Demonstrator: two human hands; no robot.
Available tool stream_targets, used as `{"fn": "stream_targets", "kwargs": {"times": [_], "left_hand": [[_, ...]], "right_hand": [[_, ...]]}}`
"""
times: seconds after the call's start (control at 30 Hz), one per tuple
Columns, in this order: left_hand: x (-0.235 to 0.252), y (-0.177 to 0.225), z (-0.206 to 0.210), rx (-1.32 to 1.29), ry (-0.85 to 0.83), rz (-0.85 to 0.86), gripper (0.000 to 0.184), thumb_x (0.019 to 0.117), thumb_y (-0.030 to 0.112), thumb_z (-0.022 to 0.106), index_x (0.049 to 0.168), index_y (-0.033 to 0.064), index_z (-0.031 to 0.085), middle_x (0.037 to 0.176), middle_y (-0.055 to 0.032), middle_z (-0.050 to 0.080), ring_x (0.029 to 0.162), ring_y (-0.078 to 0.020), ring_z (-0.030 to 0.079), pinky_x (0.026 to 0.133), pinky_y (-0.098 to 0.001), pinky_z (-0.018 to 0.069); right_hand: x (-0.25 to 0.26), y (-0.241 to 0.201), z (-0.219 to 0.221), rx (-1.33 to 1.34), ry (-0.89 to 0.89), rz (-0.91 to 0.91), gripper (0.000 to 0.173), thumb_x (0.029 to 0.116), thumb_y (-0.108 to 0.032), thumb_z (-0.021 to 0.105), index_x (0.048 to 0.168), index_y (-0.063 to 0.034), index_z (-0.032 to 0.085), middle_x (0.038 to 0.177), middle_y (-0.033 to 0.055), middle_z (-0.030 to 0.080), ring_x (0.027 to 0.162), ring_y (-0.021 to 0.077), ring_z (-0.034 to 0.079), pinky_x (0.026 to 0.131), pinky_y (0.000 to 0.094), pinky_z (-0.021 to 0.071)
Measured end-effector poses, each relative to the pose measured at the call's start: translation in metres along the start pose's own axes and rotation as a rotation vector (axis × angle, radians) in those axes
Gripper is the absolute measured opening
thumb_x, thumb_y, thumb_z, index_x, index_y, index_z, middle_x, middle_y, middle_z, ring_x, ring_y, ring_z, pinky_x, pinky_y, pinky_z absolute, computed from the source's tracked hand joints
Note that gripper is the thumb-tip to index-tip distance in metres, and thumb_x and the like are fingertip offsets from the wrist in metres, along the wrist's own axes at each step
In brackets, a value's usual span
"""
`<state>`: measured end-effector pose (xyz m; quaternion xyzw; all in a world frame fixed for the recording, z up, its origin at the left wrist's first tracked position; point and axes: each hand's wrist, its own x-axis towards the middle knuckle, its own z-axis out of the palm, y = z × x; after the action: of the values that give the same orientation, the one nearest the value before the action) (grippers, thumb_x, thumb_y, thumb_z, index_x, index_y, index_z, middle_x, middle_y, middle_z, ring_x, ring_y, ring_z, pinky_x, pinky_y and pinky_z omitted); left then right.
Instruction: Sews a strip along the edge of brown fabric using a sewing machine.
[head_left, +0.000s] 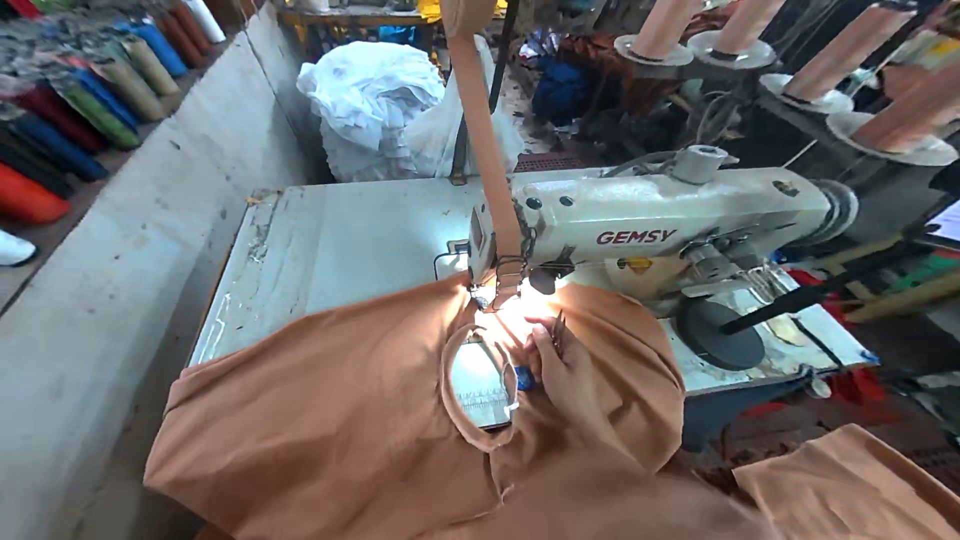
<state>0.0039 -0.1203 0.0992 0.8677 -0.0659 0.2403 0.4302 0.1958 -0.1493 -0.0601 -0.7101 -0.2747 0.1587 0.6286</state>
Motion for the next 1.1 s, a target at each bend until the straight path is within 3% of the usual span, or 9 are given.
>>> {"fn": "stream_targets", "kwargs": {"times": [0.13, 0.23, 0.33, 0.4, 0.5, 0.63, 0.8, 0.87, 1.1], "left_hand": [[0.005, -0.133, 0.011, 0.379, 0.046, -0.395, 0.029, 0.1019, 0.023, 0.057, 0.121, 0.0073, 0.073, 0.125, -0.0118, 0.067, 0.116, -0.0229, 0.065, 0.101, -0.0366, 0.0535], [0.005, -0.173, 0.018, 0.331, -0.062, -0.638, 0.047, 0.0993, 0.047, 0.061, 0.129, 0.0116, 0.07, 0.141, -0.0151, 0.058, 0.13, -0.0276, 0.056, 0.11, -0.0427, 0.0457], [-0.002, -0.184, 0.035, 0.428, 0.036, -0.57, 0.026, 0.0959, 0.034, 0.067, 0.107, 0.0124, 0.078, 0.118, -0.0132, 0.067, 0.117, -0.028, 0.062, 0.103, -0.0441, 0.0494], [-0.007, -0.187, 0.039, 0.483, 0.064, -0.473, 0.023, 0.0977, 0.027, 0.063, 0.102, 0.0093, 0.077, 0.106, -0.0115, 0.07, 0.109, -0.028, 0.066, 0.098, -0.0458, 0.0519], [-0.012, -0.187, 0.038, 0.509, 0.132, -0.461, 0.028, 0.1021, 0.022, 0.054, 0.104, 0.0002, 0.072, 0.121, -0.0185, 0.069, 0.118, -0.0311, 0.065, 0.104, -0.0429, 0.0506], [-0.019, -0.194, 0.041, 0.453, 0.257, -0.41, 0.029, 0.1033, 0.025, 0.052, 0.105, 0.0038, 0.071, 0.124, -0.0136, 0.067, 0.112, -0.0227, 0.066, 0.101, -0.0365, 0.0527], [-0.014, -0.201, 0.033, 0.411, 0.276, -0.381, 0.026, 0.1032, 0.026, 0.055, 0.106, 0.0072, 0.072, 0.12, -0.0085, 0.069, 0.103, -0.0166, 0.067, 0.092, -0.0329, 0.0557], [-0.007, -0.206, 0.03, 0.514, 0.302, -0.38, 0.022, 0.1004, 0.026, 0.059, 0.106, 0.012, 0.075, 0.105, -0.0063, 0.07, 0.095, -0.0192, 0.068, 0.083, -0.0355, 0.0582], [0.016, -0.204, 0.024, 0.679, 0.143, -0.529, 0.028, 0.0983, 0.038, 0.063, 0.109, 0.0171, 0.078, 0.107, -0.0108, 0.072, 0.097, -0.0303, 0.071, 0.076, -0.0492, 0.0574]], "right_hand": [[0.0, 0.0, -0.001, 0.074, -0.004, -0.026, 0.034, 0.1101, -0.024, 0.042, 0.128, -0.0014, 0.061, 0.076, -0.002, 0.063, 0.054, 0.0048, 0.053, 0.05, 0.0212, 0.0476], [0.001, 0.004, -0.003, 0.082, -0.066, -0.101, 0.044, 0.1121, -0.03, 0.034, 0.133, 0.0008, 0.057, 0.083, -0.0005, 0.064, 0.058, 0.0053, 0.053, 0.052, 0.0213, 0.0473], [0.001, 0.004, -0.011, 0.008, -0.177, -0.133, 0.055, 0.1129, -0.04, 0.023, 0.137, 0.0003, 0.052, 0.086, -0.0009, 0.062, 0.057, 0.0046, 0.048, 0.051, 0.0219, 0.0439], [-0.003, 0.0, -0.021, -0.169, -0.241, -0.123, 0.047, 0.1114, -0.035, 0.032, 0.137, -0.0029, 0.054, 0.087, 0.0009, 0.063, 0.063, 0.0081, 0.055, 0.057, 0.0272, 0.0493], [-0.013, -0.01, -0.031, -0.55, -0.287, -0.178, 0.045, 0.1067, -0.042, 0.048, 0.129, -0.0086, 0.067, 0.101, 0.0061, 0.073, 0.083, 0.0147, 0.069, 0.075, 0.0363, 0.0575], [-0.019, -0.002, -0.021, -0.848, -0.226, -0.331, 0.037, 0.1009, -0.045, 0.055, 0.124, -0.0229, 0.073, 0.1, 0.0008, 0.075, 0.077, 0.0175, 0.072, 0.064, 0.0414, 0.0592], [-0.016, 0.0, -0.013, -0.918, -0.209, -0.329, 0.032, 0.1051, -0.036, 0.05, 0.119, -0.0234, 0.076, 0.091, 0.0025, 0.074, 0.073, 0.0225, 0.072, 0.06, 0.0455, 0.0576], [-0.016, 0.002, -0.012, -0.882, -0.174, -0.324, 0.034, 0.1046, -0.038, 0.05, 0.118, -0.0213, 0.076, 0.093, 0.0019, 0.075, 0.074, 0.021, 0.072, 0.061, 0.0443, 0.0586], [-0.014, 0.002, -0.013, -0.851, -0.172, -0.251, 0.041, 0.1031, -0.046, 0.051, 0.128, -0.0203, 0.072, 0.108, 0.0019, 0.075, 0.085, 0.0186, 0.074, 0.071, 0.0421, 0.0608]]}}
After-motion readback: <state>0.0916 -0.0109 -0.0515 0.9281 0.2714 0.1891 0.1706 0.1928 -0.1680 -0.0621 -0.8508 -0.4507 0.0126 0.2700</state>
